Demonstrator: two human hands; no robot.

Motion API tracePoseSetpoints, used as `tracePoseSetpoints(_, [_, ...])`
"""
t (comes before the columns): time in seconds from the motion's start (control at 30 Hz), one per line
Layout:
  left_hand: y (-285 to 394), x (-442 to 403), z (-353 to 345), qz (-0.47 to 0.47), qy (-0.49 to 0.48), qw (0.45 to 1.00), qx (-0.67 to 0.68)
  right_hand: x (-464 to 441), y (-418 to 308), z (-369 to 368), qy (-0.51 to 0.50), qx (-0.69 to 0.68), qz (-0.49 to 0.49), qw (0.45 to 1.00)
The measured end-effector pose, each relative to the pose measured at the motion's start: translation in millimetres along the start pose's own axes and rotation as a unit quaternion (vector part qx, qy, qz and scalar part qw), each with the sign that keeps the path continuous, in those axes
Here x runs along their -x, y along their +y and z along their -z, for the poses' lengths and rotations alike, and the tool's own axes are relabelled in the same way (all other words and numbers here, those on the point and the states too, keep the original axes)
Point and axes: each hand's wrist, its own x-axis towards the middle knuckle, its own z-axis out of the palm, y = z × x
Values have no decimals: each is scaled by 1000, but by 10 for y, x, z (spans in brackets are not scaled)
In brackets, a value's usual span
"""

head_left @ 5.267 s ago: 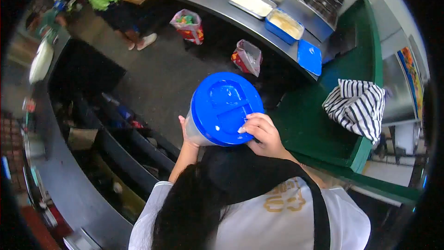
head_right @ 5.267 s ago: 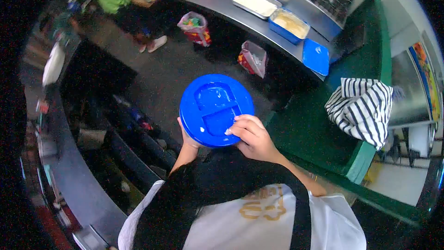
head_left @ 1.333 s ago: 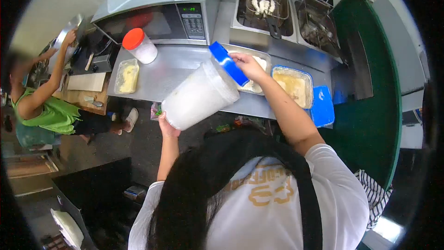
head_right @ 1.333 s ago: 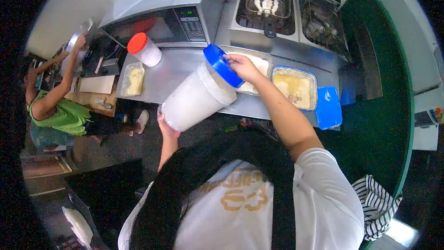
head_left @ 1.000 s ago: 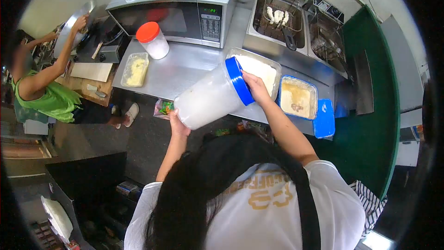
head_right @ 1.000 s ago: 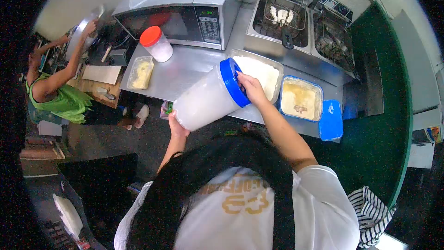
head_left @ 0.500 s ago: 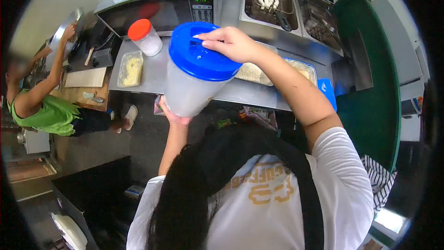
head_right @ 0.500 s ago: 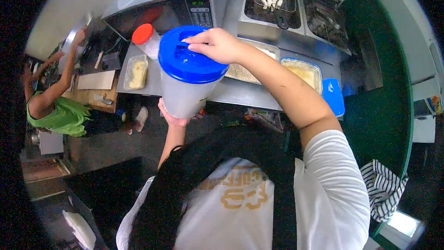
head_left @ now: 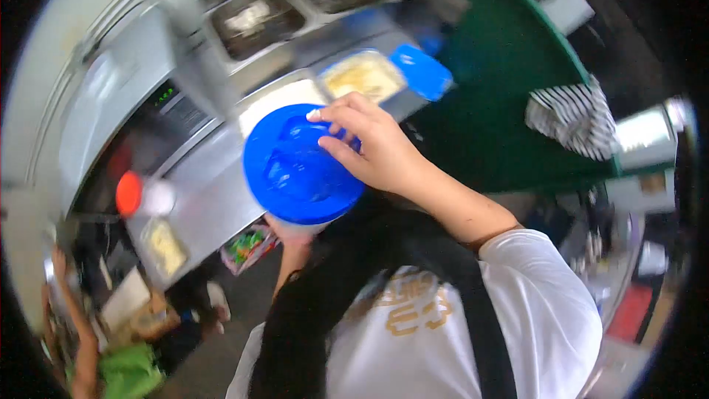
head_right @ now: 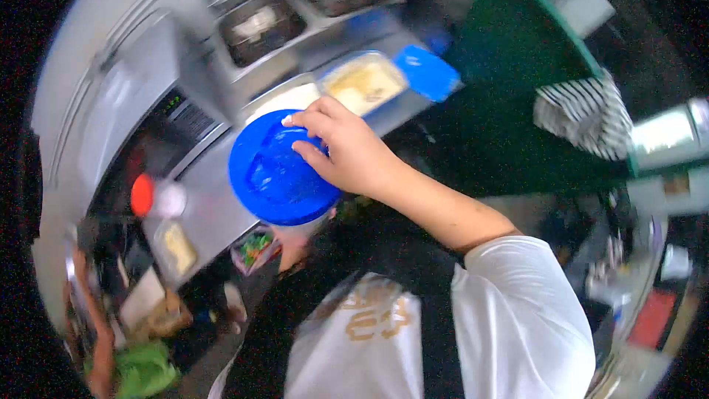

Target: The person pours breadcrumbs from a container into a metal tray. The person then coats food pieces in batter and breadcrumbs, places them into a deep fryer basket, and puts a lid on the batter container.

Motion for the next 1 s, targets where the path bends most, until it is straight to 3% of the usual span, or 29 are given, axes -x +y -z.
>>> tracePoseSetpoints(0.03, [-145, -53, 249, 18, -40, 999, -21, 141, 150, 159, 44, 42, 2, 998])
tracePoseSetpoints(0.07, [-217, -39, 182, 105, -29, 975, 195, 307, 273, 340, 87, 86, 5, 993])
tracePoseSetpoints(0.13, [-497, -123, 359, 103, -68, 992, 23, 694, 502, 648, 37, 70, -106, 991])
tracePoseSetpoints(0.17, [-565, -110, 194, 75, -116, 989, -48, 800, 475, 750, -5, -47, -229, 972])
tracePoseSetpoints(0.2, [-631, -93, 22, 39, -160, 979, -119, 1061, 751, 767, 20, -120, -204, 971])
tracePoseSetpoints(0.23, [-699, -72, -150, -2, -198, 963, -183, 1280, 824, 867, 25, -90, -256, 962])
tracePoseSetpoints(0.27, [-844, -75, -169, 37, -207, 957, -201, 1479, 833, 958, 48, -150, -320, 934])
tracePoseSetpoints(0.33, [-1167, -83, -224, 102, -213, 942, -240, 2001, 1330, 978, 84, -262, -327, 904])
tracePoseSetpoints(0.4, [-1477, -8, -546, 230, -184, 941, -169, 2443, 1173, 1381, 47, -299, -415, 858])
tracePoseSetpoints(0.47, [-1998, 236, -917, 409, -120, 905, 19, 3049, 1233, 1737, 51, -267, -410, 870])
tracePoseSetpoints(0.53, [-2696, 270, -873, 456, -94, 884, -45, 3713, 1568, 1875, 129, -222, -371, 892])
tracePoseSetpoints(0.6, [-3379, 339, -744, 505, -79, 853, -109, 4339, 1738, 2082, 192, -199, -418, 866])
tracePoseSetpoints(0.63, [-3581, 415, -649, 519, 3, 834, -187, 4648, 1796, 2159, 231, -132, -443, 856])
tracePoseSetpoints(0.7, [-3861, 474, -476, 520, 164, 764, -346, 5239, 1847, 2370, 310, -86, -512, 796])
tracePoseSetpoints(0.77, [-3979, 466, -275, 502, 191, 723, -435, 5813, 1944, 2577, 421, -34, -548, 722])
tracePoseSetpoints(0.87, [-4024, 385, 97, 435, 80, 715, -541, 6485, 1999, 2906, 593, 6, -566, 572])
tracePoseSetpoints(1.0, [-4032, 211, 410, 331, -32, 690, -643, 7179, 2282, 3319, 817, -35, -400, 415])
